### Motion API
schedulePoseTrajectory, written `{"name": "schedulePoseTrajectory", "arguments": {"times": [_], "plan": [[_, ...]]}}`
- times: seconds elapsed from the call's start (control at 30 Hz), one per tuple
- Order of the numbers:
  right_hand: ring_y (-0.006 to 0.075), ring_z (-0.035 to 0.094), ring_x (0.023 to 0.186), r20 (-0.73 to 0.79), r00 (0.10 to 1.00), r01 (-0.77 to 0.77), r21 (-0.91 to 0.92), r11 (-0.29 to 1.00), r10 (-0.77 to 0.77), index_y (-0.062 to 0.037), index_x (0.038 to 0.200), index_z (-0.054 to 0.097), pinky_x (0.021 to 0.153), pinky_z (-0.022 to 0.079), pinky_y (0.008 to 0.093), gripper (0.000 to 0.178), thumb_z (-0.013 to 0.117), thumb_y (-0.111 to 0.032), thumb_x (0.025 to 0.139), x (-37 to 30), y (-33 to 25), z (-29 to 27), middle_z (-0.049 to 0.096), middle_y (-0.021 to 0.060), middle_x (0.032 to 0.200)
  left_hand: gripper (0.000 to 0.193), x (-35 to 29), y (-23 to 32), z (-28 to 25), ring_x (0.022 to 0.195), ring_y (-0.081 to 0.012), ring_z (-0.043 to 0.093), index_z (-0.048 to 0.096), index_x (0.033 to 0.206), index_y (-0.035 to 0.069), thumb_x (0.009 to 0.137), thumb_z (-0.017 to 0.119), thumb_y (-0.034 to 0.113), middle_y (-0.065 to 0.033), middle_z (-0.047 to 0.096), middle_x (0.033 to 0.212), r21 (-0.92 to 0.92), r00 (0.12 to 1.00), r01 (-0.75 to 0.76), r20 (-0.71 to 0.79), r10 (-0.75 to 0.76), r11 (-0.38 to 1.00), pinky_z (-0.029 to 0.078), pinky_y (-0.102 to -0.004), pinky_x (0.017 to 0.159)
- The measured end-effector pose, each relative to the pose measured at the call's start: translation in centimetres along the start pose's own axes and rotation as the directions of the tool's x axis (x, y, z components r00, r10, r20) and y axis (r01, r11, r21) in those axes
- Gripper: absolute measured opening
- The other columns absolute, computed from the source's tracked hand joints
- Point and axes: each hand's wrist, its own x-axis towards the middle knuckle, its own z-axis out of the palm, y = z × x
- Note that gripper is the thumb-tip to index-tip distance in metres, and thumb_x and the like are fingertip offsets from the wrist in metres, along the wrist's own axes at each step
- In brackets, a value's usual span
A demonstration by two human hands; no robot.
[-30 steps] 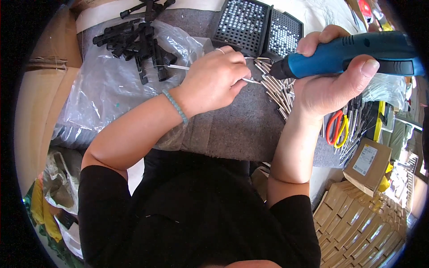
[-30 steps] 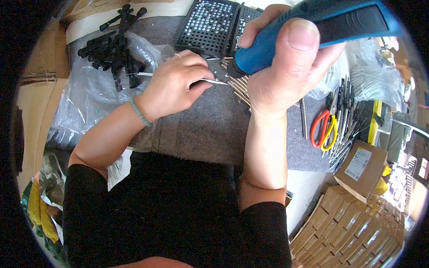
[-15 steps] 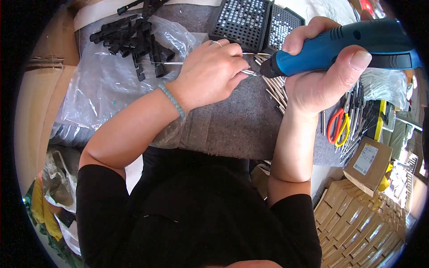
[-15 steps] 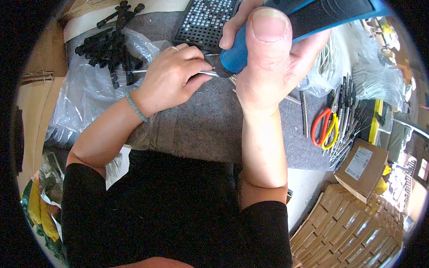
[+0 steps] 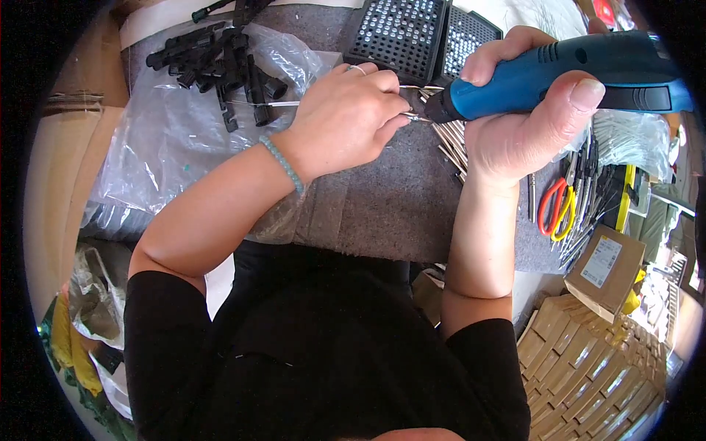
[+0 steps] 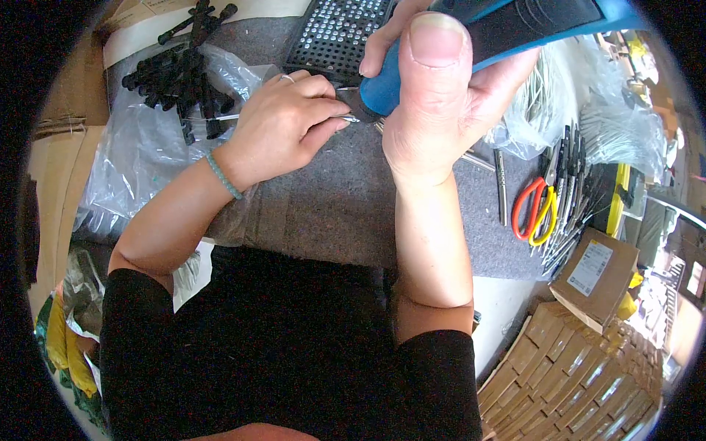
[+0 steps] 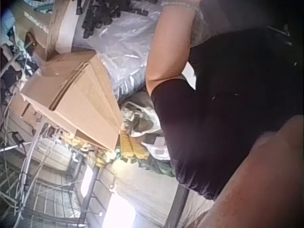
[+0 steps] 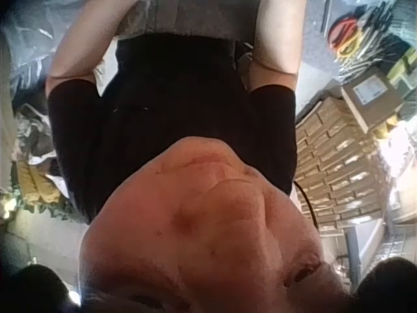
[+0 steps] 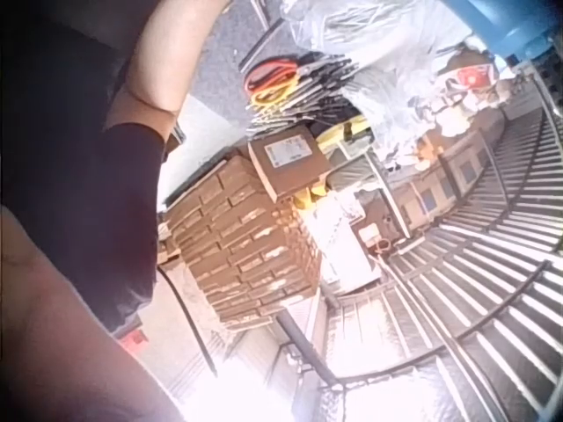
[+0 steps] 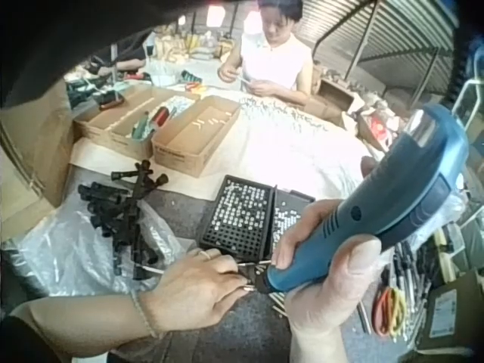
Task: Assembling small metal pins into plastic housings using a power screwdriver on a workshop table.
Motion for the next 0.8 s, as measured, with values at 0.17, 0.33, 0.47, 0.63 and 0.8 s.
{"name": "schedulePoseTrajectory", "arguments": {"times": [0.17,0.33,0.47,0.63,0.8], "plan": [[0.0204,0.057,0.056,-0.024,1.0,0.005,0.046,0.999,-0.004,0.0009,0.095,0.052,0.049,0.047,0.0291,0.068,0.043,-0.067,0.087,-0.2,-0.1,0.5,0.055,0.0118,0.077,0.012,0.1,0.0,0.0,0.081,-0.0231,0.058,0.069,0.085,0.007,0.078,0.067,0.017,-0.0042,0.059,0.083,-0.004,1.0,0.011,0.012,-0.011,1.0,0.044,-0.0356,0.071],[0.0198,0.057,0.058,0.013,1.0,-0.024,-0.069,0.997,0.025,0.002,0.094,0.052,0.05,0.047,0.029,0.073,0.042,-0.07,0.085,-0.3,-0.4,0.5,0.055,0.011,0.077,0.012,0.2,-0.1,0.0,0.081,-0.024,0.058,0.068,0.084,0.006,0.079,0.067,0.017,-0.0051,0.059,0.084,0.002,1.0,0.021,0.022,-0.021,1.0,0.045,-0.0367,0.071],[0.0199,0.057,0.059,0.082,0.997,0.0,0.128,0.992,-0.01,0.0021,0.095,0.052,0.053,0.046,0.0294,0.076,0.041,-0.072,0.084,-0.4,0.5,-0.7,0.054,0.0112,0.079,0.012,0.3,-0.2,0.0,0.082,-0.0258,0.059,0.067,0.084,0.006,0.08,0.066,0.017,-0.0063,0.059,0.084,-0.025,1.0,0.017,0.023,-0.017,1.0,0.046,-0.0384,0.07],[0.0203,0.057,0.059,0.075,0.996,0.027,0.229,0.973,-0.045,0.0017,0.099,0.052,0.053,0.046,0.0298,0.076,0.041,-0.072,0.084,-0.3,0.5,0.0,0.055,0.0115,0.081,0.012,0.4,-0.4,-0.1,0.081,-0.0272,0.058,0.064,0.085,0.006,0.08,0.065,0.016,-0.0068,0.059,0.083,-0.051,1.0,0.011,0.013,-0.01,0.999,0.047,-0.0387,0.07],[0.0206,0.057,0.059,0.134,0.991,-0.009,0.182,0.983,-0.016,0.0007,0.104,0.052,0.052,0.047,0.0307,0.074,0.042,-0.07,0.085,-0.4,0.6,-0.8,0.055,0.0114,0.082,0.011,0.5,-0.6,-0.4,0.081,-0.0271,0.058,0.063,0.085,0.007,0.079,0.066,0.016,-0.0065,0.059,0.083,-0.085,0.998,-0.015,0.065,0.021,0.996,0.046,-0.0386,0.069]]}}
